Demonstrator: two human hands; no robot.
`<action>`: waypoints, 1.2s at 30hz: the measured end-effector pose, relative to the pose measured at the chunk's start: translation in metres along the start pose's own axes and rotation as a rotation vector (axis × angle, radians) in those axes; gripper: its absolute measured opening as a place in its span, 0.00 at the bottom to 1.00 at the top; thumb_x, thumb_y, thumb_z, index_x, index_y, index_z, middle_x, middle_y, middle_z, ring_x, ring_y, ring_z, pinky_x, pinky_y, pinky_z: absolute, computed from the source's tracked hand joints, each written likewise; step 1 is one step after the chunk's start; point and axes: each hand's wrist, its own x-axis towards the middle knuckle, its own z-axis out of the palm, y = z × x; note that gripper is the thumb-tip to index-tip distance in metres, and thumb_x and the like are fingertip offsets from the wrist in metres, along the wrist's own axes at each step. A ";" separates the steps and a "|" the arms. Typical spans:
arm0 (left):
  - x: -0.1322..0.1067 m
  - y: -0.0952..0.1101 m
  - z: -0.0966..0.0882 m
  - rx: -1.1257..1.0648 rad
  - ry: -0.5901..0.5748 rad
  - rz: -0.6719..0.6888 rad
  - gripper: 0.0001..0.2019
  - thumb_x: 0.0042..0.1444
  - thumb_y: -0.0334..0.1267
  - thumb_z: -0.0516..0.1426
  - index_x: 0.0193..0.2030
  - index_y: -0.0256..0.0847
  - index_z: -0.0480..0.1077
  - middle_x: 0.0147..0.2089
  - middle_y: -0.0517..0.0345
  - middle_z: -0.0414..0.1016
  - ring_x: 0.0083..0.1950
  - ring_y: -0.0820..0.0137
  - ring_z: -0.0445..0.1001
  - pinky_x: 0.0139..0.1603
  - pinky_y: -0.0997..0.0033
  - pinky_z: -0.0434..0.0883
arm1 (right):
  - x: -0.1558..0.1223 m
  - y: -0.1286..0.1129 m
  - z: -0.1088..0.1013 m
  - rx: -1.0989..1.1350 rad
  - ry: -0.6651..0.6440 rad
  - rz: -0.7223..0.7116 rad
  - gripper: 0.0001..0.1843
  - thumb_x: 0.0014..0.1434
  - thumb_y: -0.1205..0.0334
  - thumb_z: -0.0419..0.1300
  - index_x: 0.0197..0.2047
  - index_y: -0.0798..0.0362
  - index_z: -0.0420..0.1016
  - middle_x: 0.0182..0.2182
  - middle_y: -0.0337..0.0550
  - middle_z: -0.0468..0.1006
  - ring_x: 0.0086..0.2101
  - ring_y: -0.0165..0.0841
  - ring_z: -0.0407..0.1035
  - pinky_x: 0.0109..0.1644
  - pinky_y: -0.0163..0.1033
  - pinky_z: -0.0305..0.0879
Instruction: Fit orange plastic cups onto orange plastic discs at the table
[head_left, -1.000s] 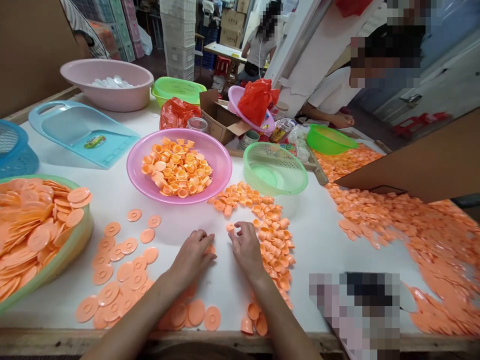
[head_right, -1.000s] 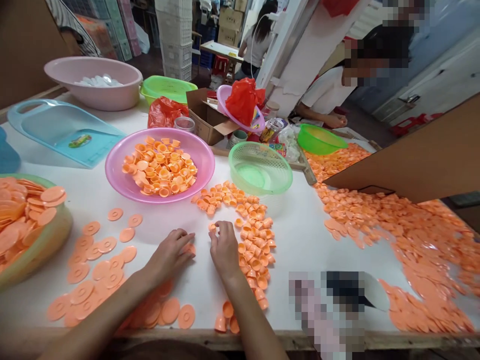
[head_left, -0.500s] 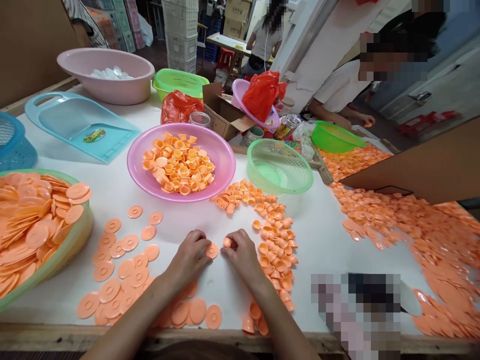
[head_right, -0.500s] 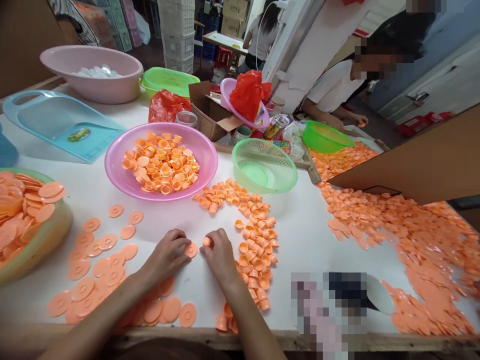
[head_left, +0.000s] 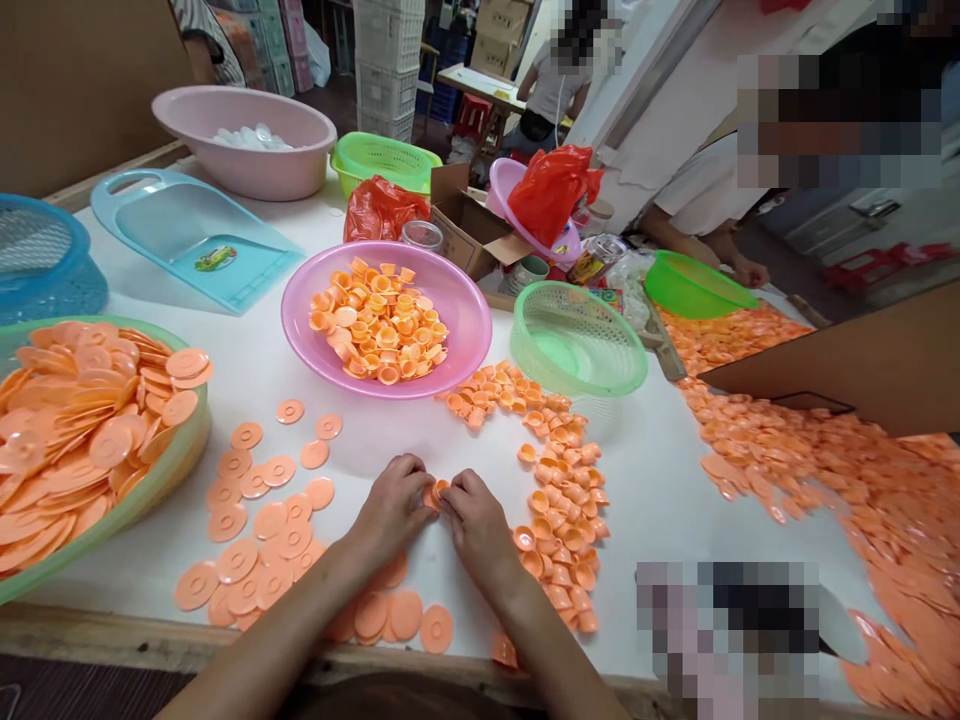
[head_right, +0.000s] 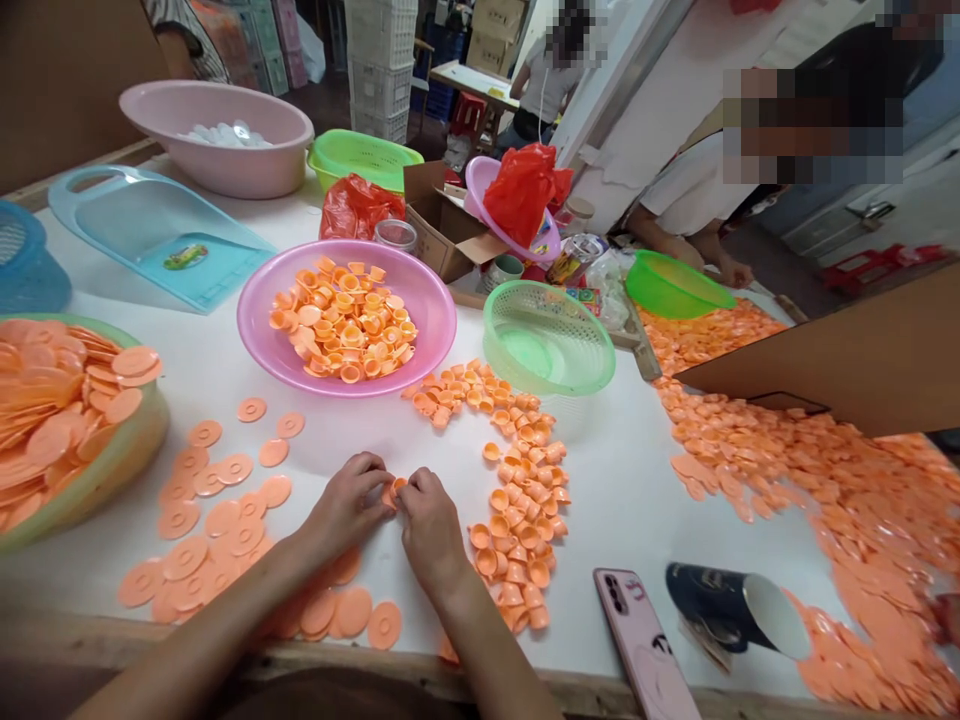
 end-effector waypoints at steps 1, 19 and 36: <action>0.000 0.000 0.000 -0.003 0.001 -0.005 0.08 0.49 0.30 0.60 0.37 0.42 0.75 0.41 0.55 0.69 0.44 0.65 0.69 0.45 0.64 0.70 | -0.002 -0.001 0.002 -0.044 0.002 -0.029 0.12 0.61 0.76 0.53 0.31 0.52 0.71 0.32 0.41 0.68 0.34 0.33 0.63 0.35 0.35 0.62; 0.012 0.012 0.000 -0.257 -0.037 -0.288 0.08 0.52 0.31 0.53 0.30 0.39 0.75 0.31 0.58 0.78 0.34 0.72 0.74 0.37 0.72 0.68 | -0.021 0.006 0.038 -0.308 0.186 -0.295 0.18 0.66 0.75 0.45 0.39 0.56 0.76 0.31 0.49 0.72 0.31 0.37 0.58 0.33 0.42 0.63; 0.087 0.052 -0.174 0.141 0.543 -0.121 0.15 0.53 0.42 0.60 0.47 0.42 0.75 0.26 0.64 0.73 0.27 0.74 0.70 0.34 0.73 0.67 | 0.024 0.090 -0.047 -0.296 0.230 0.279 0.08 0.55 0.69 0.57 0.26 0.53 0.73 0.31 0.48 0.73 0.39 0.42 0.63 0.45 0.46 0.61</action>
